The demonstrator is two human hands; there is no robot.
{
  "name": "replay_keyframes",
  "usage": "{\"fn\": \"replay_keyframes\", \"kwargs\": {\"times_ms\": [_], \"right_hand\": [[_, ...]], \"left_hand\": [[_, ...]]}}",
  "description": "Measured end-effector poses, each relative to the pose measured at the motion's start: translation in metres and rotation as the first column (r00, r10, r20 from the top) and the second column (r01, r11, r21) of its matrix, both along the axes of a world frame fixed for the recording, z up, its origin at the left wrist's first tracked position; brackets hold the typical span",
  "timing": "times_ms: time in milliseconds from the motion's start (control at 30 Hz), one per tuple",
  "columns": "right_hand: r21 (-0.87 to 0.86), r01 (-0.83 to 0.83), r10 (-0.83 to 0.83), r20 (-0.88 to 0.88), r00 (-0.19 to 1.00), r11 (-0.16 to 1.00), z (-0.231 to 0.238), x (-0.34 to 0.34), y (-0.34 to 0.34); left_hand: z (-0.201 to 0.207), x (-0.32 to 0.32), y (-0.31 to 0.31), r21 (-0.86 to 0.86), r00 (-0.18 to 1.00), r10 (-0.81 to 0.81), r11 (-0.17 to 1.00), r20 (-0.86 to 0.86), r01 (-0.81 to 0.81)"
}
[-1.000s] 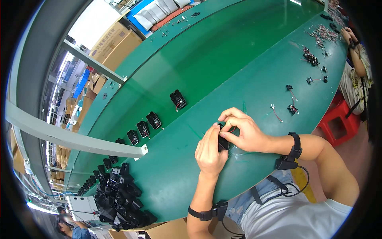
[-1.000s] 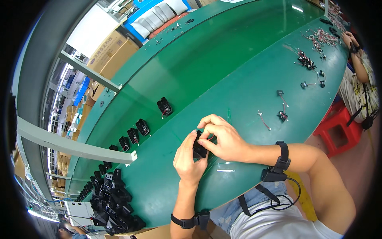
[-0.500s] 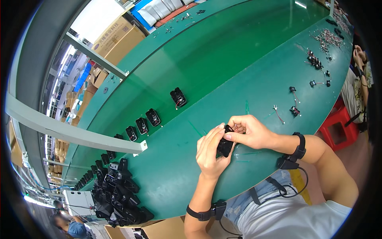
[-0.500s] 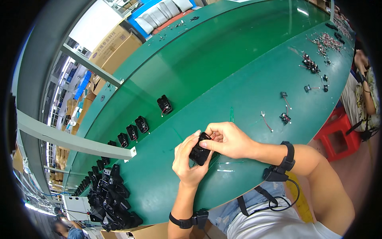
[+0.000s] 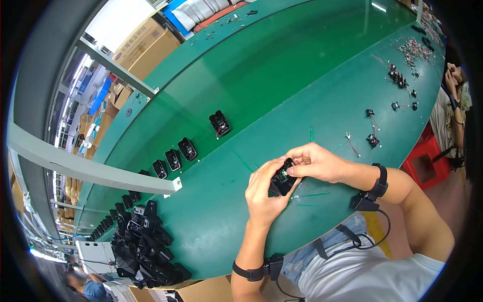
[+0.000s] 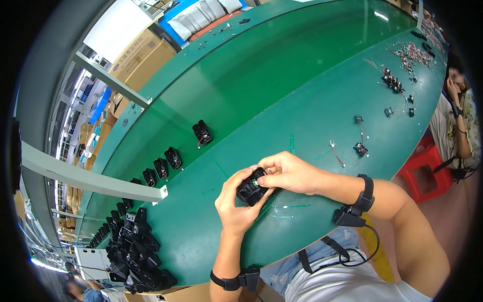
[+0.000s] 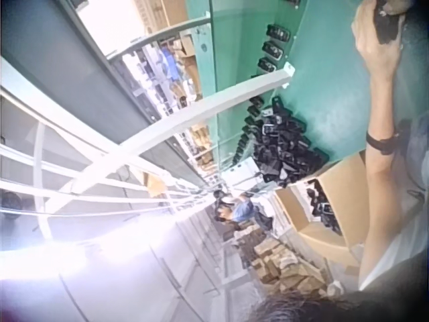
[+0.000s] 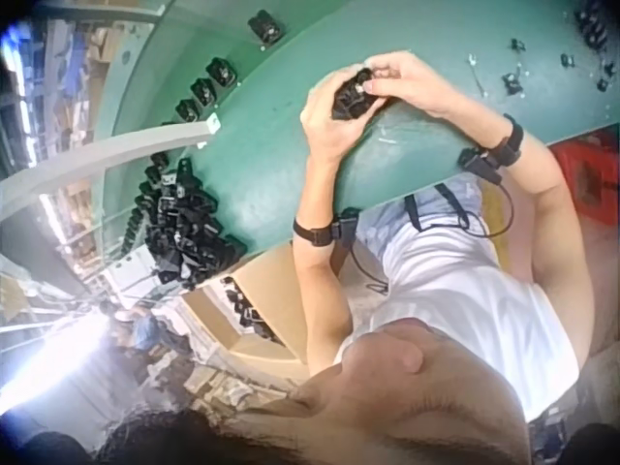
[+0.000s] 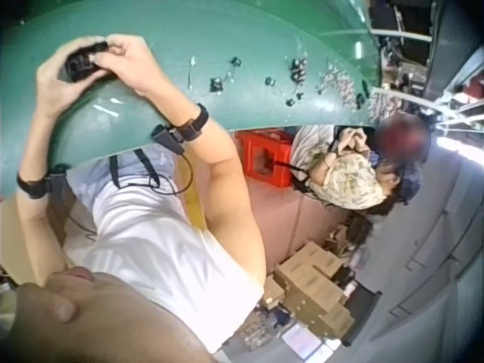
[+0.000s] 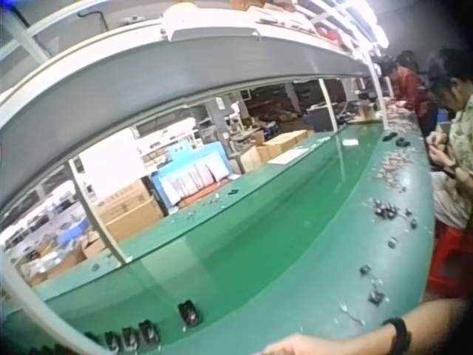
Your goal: The person assembles small black electronic housings by inserting wired circuit boards into the plastic shells. They pick up a housing and a circuit board, connect them, and place the finished unit on the green table. The process is repeated continuously with components from a nearby pile.
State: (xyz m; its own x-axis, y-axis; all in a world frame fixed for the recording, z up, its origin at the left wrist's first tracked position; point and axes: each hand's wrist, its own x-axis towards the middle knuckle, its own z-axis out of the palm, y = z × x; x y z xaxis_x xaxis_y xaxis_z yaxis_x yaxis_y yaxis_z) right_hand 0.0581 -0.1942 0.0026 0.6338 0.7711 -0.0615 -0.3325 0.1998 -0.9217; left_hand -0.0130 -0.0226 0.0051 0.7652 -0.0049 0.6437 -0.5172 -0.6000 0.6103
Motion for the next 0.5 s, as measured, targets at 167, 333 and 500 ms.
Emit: {"fn": "replay_keyframes", "kwargs": {"times_ms": [167,333,500], "right_hand": [[-0.07,0.024,-0.021,0.031,0.999,0.997,-0.004,0.0,0.0],[-0.064,0.443,-0.293,0.665,0.687,0.894,0.024,-0.007,0.002],[0.041,0.128,-0.113,0.778,0.619,0.991,0.029,-0.003,-0.004]], "left_hand": [[0.001,0.0,0.0,0.056,1.0,-0.011,0.998,-0.002,0.011],[0.004,-0.005,0.009,-0.47,0.953,-0.174,0.882,-0.248,0.039],[0.006,-0.004,0.023,-0.699,0.85,-0.431,0.707,-0.302,0.11]]}}
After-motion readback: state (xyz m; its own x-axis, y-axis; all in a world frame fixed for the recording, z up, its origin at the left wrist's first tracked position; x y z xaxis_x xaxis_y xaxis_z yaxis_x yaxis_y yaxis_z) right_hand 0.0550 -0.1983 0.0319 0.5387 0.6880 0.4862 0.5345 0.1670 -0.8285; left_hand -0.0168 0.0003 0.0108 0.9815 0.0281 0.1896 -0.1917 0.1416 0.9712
